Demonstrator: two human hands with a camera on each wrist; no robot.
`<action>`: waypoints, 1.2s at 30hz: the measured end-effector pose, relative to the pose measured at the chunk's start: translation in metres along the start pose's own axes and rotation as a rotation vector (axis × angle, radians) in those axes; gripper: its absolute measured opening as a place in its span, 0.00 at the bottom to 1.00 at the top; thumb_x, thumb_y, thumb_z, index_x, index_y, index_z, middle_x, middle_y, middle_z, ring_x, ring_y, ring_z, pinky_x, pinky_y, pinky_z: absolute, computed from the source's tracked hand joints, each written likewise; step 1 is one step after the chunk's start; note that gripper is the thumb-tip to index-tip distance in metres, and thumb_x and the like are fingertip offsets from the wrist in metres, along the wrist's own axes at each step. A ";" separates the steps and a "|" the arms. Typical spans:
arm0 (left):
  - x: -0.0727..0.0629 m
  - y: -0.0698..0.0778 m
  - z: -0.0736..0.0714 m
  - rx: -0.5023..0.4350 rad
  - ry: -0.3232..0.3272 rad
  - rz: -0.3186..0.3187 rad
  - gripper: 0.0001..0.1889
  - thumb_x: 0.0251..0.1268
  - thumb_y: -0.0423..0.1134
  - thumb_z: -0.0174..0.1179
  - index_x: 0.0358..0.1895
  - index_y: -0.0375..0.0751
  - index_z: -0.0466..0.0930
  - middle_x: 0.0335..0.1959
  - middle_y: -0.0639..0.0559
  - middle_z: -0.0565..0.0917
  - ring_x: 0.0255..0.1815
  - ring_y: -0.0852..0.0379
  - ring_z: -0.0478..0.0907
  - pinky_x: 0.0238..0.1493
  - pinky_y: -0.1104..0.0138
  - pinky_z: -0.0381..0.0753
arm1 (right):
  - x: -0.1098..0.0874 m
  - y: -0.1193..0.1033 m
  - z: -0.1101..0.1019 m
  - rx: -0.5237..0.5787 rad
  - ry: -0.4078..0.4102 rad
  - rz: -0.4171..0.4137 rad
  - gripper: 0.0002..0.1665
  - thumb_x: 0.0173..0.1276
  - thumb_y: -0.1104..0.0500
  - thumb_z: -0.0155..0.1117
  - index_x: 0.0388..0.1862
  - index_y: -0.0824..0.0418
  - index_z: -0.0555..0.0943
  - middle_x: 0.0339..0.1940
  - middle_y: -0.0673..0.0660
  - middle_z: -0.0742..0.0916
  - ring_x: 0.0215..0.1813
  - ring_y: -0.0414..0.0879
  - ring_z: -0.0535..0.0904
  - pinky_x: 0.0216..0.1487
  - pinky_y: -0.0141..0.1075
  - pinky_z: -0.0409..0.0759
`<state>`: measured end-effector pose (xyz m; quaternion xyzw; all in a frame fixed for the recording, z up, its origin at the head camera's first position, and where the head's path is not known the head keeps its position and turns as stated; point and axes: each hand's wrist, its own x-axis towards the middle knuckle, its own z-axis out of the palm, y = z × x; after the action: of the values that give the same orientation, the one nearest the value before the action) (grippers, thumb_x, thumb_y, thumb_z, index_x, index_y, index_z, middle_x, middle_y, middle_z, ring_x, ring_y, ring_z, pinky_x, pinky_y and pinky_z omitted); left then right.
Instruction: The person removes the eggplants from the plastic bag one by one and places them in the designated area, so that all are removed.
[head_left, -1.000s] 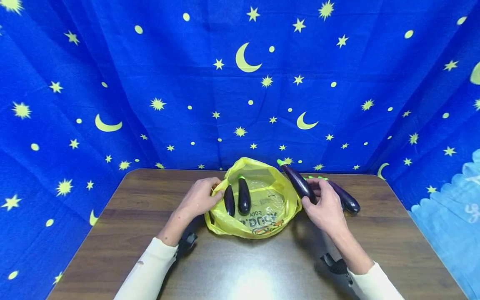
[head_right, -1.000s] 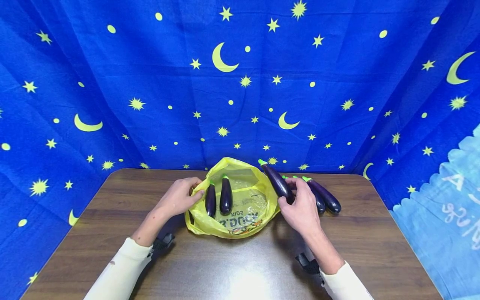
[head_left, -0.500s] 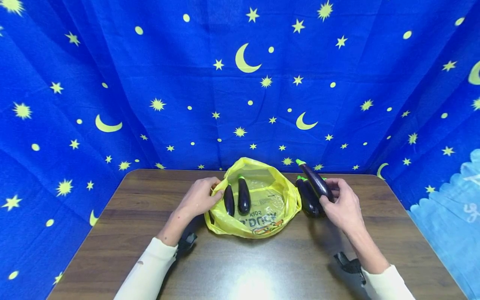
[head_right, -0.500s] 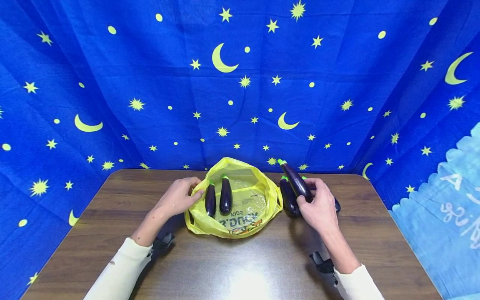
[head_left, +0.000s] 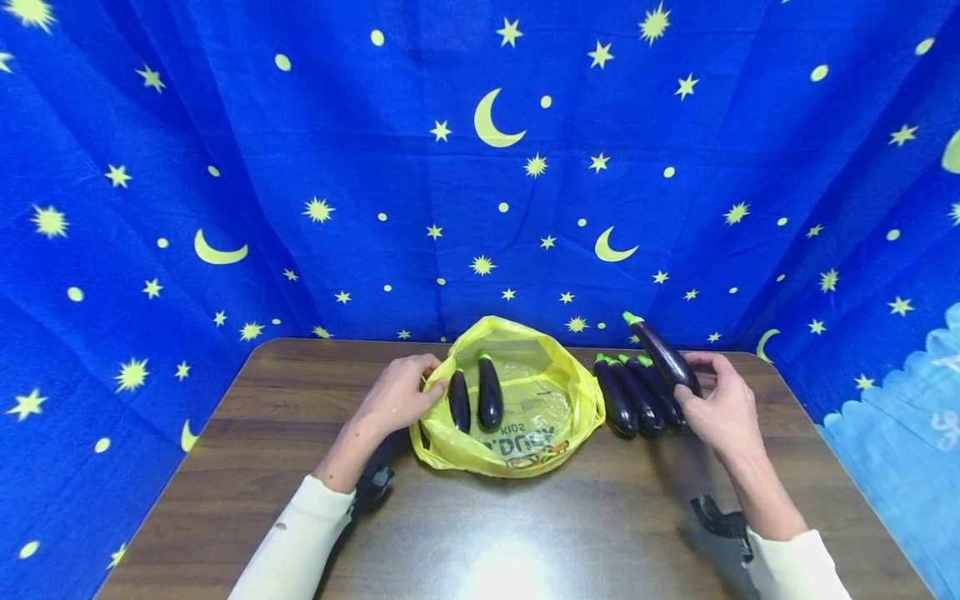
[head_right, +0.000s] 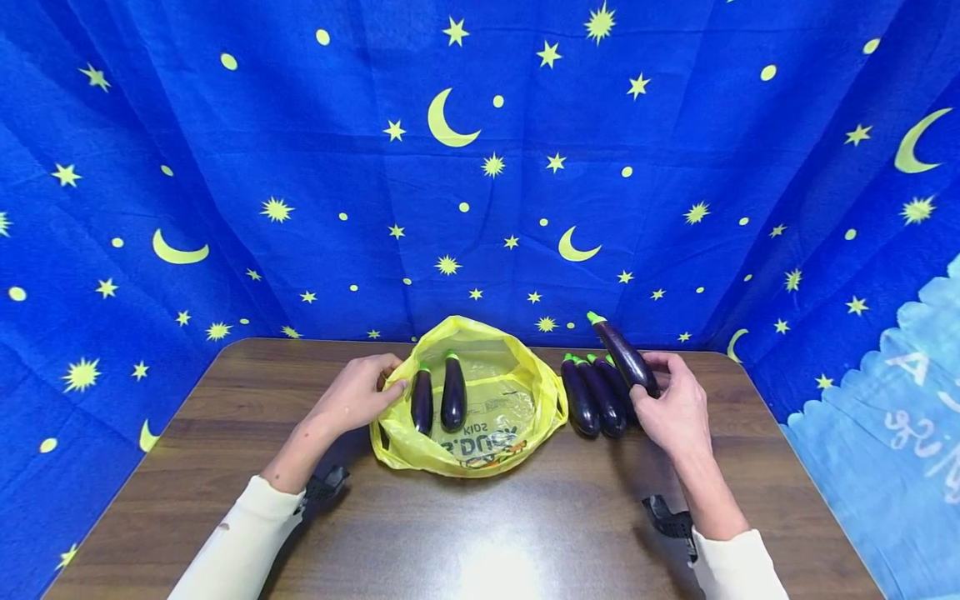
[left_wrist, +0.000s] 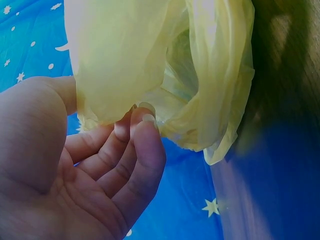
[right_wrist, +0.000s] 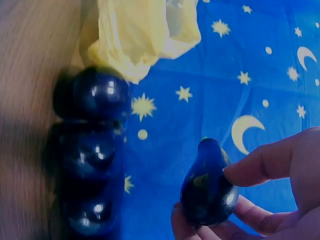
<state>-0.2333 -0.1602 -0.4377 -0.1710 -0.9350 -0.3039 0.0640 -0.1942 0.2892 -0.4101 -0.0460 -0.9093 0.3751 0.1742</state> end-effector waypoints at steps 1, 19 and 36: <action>0.000 0.000 0.000 0.000 0.000 0.001 0.07 0.69 0.38 0.67 0.45 0.42 0.86 0.35 0.50 0.85 0.34 0.56 0.78 0.37 0.60 0.78 | 0.001 0.002 -0.002 -0.004 0.002 0.003 0.28 0.65 0.65 0.67 0.66 0.64 0.78 0.56 0.72 0.88 0.47 0.49 0.88 0.39 0.23 0.72; 0.000 0.000 0.000 -0.004 -0.009 0.000 0.07 0.69 0.39 0.66 0.45 0.41 0.86 0.35 0.51 0.84 0.33 0.56 0.78 0.36 0.61 0.78 | 0.015 0.030 -0.023 -0.021 0.005 0.081 0.28 0.67 0.67 0.65 0.67 0.67 0.78 0.58 0.73 0.87 0.37 0.24 0.76 0.34 0.23 0.73; 0.000 0.001 0.001 -0.006 -0.007 -0.012 0.07 0.69 0.39 0.66 0.45 0.42 0.86 0.36 0.52 0.85 0.34 0.57 0.78 0.37 0.61 0.79 | 0.024 0.059 -0.039 -0.008 -0.022 0.126 0.31 0.67 0.66 0.66 0.69 0.67 0.76 0.63 0.74 0.84 0.36 0.16 0.72 0.37 0.25 0.71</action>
<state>-0.2330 -0.1589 -0.4386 -0.1668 -0.9353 -0.3066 0.0582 -0.2054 0.3625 -0.4192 -0.0997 -0.9081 0.3820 0.1398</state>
